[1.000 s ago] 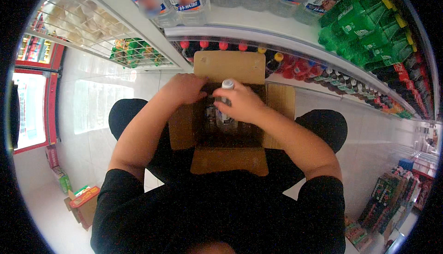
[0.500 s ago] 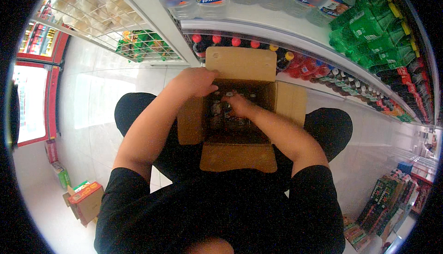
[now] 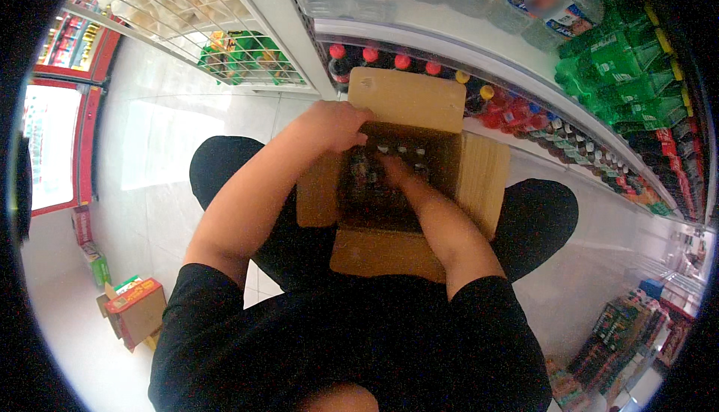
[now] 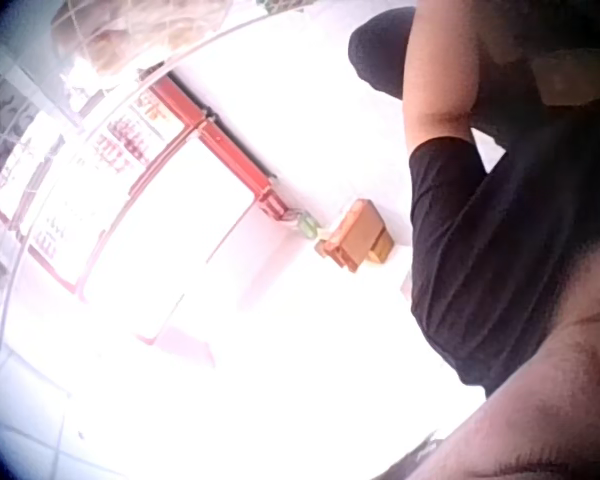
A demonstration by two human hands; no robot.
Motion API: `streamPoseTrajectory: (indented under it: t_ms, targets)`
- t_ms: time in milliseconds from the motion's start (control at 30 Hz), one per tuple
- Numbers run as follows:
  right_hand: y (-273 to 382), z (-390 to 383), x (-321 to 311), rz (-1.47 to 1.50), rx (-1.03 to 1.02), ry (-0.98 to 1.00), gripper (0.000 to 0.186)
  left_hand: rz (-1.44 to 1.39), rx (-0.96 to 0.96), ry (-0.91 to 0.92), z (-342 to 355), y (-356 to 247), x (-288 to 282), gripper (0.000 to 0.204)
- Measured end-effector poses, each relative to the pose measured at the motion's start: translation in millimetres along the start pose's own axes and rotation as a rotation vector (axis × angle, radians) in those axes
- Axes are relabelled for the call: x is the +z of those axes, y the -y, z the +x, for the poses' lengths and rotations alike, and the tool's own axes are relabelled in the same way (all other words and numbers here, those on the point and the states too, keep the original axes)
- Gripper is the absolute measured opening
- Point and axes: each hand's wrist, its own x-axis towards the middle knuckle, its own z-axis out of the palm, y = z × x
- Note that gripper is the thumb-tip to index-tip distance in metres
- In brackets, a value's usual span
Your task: The person sits on the floor in front of an open refrigerator and repeatedly takes plastic water bottles from a cardboard box, placing them onto the shelf. The person handles the bottles one at a time, filling gaps in the existing rows.
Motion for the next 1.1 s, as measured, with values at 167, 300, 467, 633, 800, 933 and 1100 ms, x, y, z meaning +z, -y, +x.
streamPoseTrajectory:
  t_ms: [167, 300, 467, 633, 800, 933, 1100]
  targets:
    - [-14.7, -6.7, 11.1, -0.282, -0.119, -0.05, 0.057, -0.005, 0.019, -0.023, 2.6, 1.5, 1.1, 0.041]
    - [21.5, -6.5, -9.7, -0.4, 0.042, 0.219, 0.049, 0.001, -0.019, 0.014, -0.7, 0.8, -3.6, 0.041]
    - [1.7, 5.1, -5.4, -0.315, 0.071, 0.244, 0.047, 0.005, -0.018, 0.028, 6.7, -2.2, -3.5, 0.041]
    - [16.4, 12.0, -16.1, -0.273, 0.12, 0.325, 0.048, -0.007, -0.014, 0.019, 4.4, 2.8, -2.6, 0.04]
    - [-7.4, 18.7, -7.1, -0.314, 0.041, 0.376, 0.047, 0.006, 0.007, -0.015, 7.5, 1.6, 0.4, 0.04]
    - [1.6, 14.6, -10.1, -0.18, 0.042, 0.263, 0.05, -0.007, -0.028, 0.019, 2.4, 3.6, -3.2, 0.04]
    - [-33.9, 19.1, 33.4, 0.322, 0.09, -0.002, 0.068, -0.008, -0.011, 0.038, 5.2, 0.6, -2.8, 0.041]
